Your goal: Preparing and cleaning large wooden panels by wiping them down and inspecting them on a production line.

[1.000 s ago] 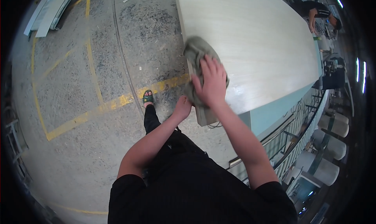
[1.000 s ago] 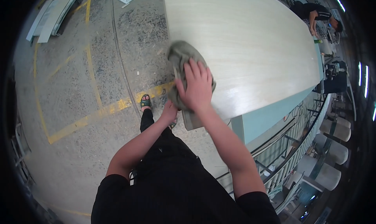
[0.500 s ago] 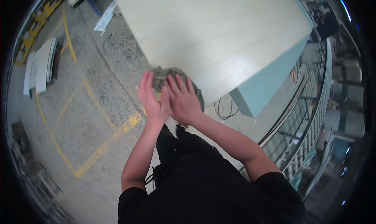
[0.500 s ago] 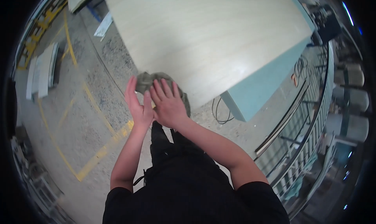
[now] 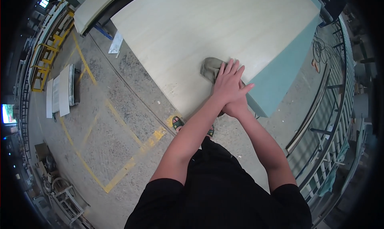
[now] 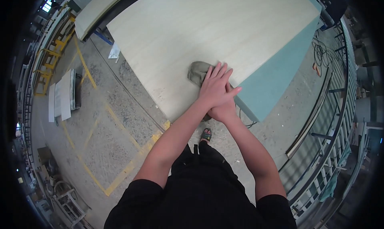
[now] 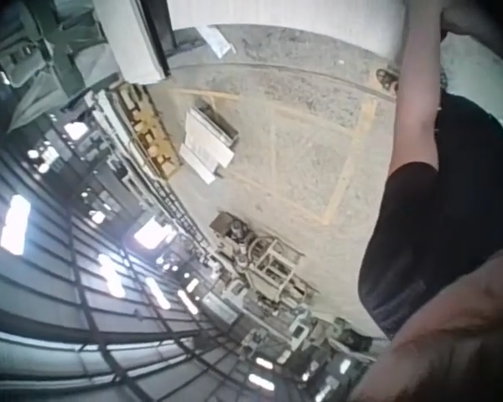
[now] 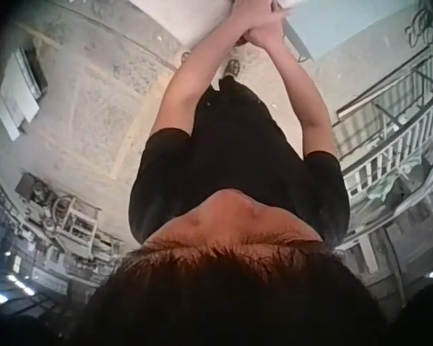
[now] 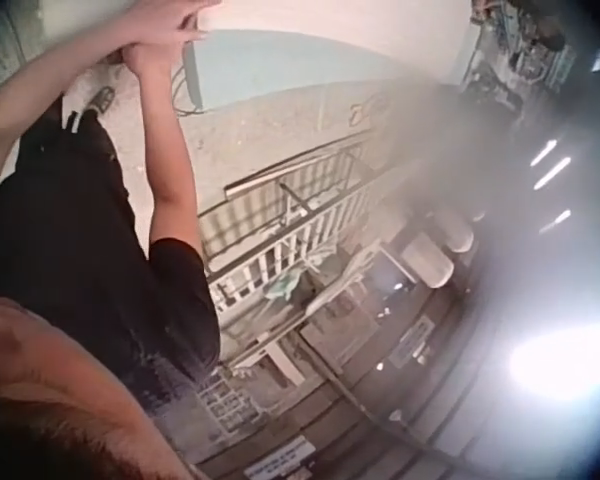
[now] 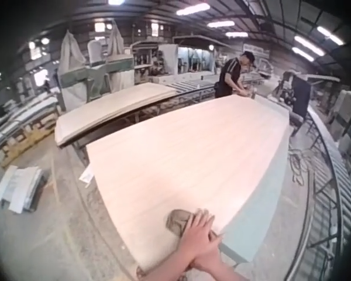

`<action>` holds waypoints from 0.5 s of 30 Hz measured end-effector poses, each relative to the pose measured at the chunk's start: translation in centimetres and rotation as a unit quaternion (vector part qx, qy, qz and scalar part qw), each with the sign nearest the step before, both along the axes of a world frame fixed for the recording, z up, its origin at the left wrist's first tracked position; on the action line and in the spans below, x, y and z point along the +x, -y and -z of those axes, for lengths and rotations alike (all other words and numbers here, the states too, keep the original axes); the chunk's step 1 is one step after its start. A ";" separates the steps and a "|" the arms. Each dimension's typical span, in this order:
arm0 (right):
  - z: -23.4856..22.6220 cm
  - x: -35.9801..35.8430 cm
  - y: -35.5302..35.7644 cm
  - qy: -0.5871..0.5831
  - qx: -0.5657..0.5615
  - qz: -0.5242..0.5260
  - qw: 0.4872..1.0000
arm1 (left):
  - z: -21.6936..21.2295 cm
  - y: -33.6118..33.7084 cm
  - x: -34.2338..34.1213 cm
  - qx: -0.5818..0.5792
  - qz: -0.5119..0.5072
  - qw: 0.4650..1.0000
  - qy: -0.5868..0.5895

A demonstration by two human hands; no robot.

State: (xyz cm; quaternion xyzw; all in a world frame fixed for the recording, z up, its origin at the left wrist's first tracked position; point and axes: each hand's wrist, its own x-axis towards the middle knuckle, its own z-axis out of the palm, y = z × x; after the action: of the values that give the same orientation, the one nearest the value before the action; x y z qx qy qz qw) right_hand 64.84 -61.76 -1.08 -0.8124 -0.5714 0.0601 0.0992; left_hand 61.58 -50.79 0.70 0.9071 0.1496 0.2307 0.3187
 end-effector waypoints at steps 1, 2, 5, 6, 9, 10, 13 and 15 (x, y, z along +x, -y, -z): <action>0.0 -0.3 -0.1 0.028 0.008 0.004 1.000 | 0.2 -0.1 -1.0 -0.001 -0.007 1.000 -0.007; -0.2 -1.3 0.2 0.025 0.009 -0.003 1.000 | 0.6 0.1 -2.4 -0.003 -0.018 1.000 -0.016; -0.2 -6.6 1.6 -0.067 0.038 -0.072 0.994 | 0.8 1.7 -9.4 -0.042 -0.059 0.997 -0.036; 0.0 -8.5 1.8 -0.087 0.030 -0.097 0.991 | 0.7 1.7 -12.3 -0.060 -0.069 0.995 -0.027; -1.8 -11.7 -0.8 -0.113 0.016 -0.191 0.975 | 0.7 0.8 -19.3 -0.073 -0.158 0.985 0.022; -1.7 -12.0 -2.1 -0.114 0.017 -0.197 0.974 | 0.7 0.0 -20.5 -0.071 -0.165 0.984 0.021; -1.0 -11.4 -8.4 -0.100 0.089 -0.172 0.976 | -0.2 -3.9 -21.5 -0.029 -0.211 0.975 -0.070; -1.0 -11.5 -12.3 -0.104 0.120 -0.178 0.971 | -1.3 -8.2 -20.6 0.012 -0.262 0.962 -0.082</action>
State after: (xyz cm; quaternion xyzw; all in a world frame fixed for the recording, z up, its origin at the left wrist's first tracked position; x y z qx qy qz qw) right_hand 53.31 -49.41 -0.05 -0.6690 -0.6966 0.0917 0.2425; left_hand 40.97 -42.57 1.99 0.8559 0.4046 0.2327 0.2226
